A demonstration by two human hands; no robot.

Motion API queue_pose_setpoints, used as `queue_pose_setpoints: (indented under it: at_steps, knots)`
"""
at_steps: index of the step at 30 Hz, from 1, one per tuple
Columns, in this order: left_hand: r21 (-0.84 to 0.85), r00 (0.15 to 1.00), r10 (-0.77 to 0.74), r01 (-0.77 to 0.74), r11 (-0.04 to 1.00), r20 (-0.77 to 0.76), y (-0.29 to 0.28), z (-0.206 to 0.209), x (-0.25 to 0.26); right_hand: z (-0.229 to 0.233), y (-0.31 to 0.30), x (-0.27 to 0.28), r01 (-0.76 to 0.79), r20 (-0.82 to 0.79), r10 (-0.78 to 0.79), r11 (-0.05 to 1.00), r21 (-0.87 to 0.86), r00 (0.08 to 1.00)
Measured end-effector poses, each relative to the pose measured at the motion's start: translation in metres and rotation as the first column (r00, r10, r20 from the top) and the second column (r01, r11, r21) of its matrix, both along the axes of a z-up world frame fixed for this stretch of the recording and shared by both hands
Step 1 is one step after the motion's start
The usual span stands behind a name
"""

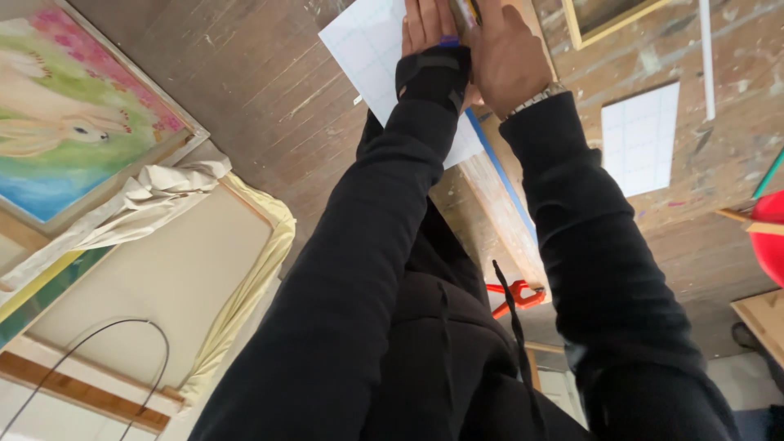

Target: Cutting a gridded sheet of paper to size using a utility knife and testing its fit within a wooden picture frame.

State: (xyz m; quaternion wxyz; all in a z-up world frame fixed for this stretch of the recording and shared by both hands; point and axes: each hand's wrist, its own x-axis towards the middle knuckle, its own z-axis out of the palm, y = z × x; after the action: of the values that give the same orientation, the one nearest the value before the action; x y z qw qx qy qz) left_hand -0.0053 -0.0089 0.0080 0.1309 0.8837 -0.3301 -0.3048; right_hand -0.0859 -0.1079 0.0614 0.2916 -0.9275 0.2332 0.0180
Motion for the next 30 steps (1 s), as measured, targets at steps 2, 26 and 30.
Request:
queue_pose_setpoints:
  at_steps: [2,26,30]
  knots:
    - [-0.039,0.999,0.043,-0.042,0.998,0.027,-0.001,0.005,0.001,-0.004,-0.005,0.008,-0.019,0.013,0.019,1.000,-0.023,1.000]
    - [0.096,0.998,-0.065,0.066,0.993,-0.019,-0.001,0.001,0.003,-0.034,-0.015,-0.007,-0.326,0.014,0.355,0.873,-0.363,0.935]
    - [0.076,0.996,-0.085,0.086,0.993,-0.023,0.001,0.004,0.003,0.007,-0.004,-0.016,-0.219,-0.110,0.206,0.968,-0.125,0.972]
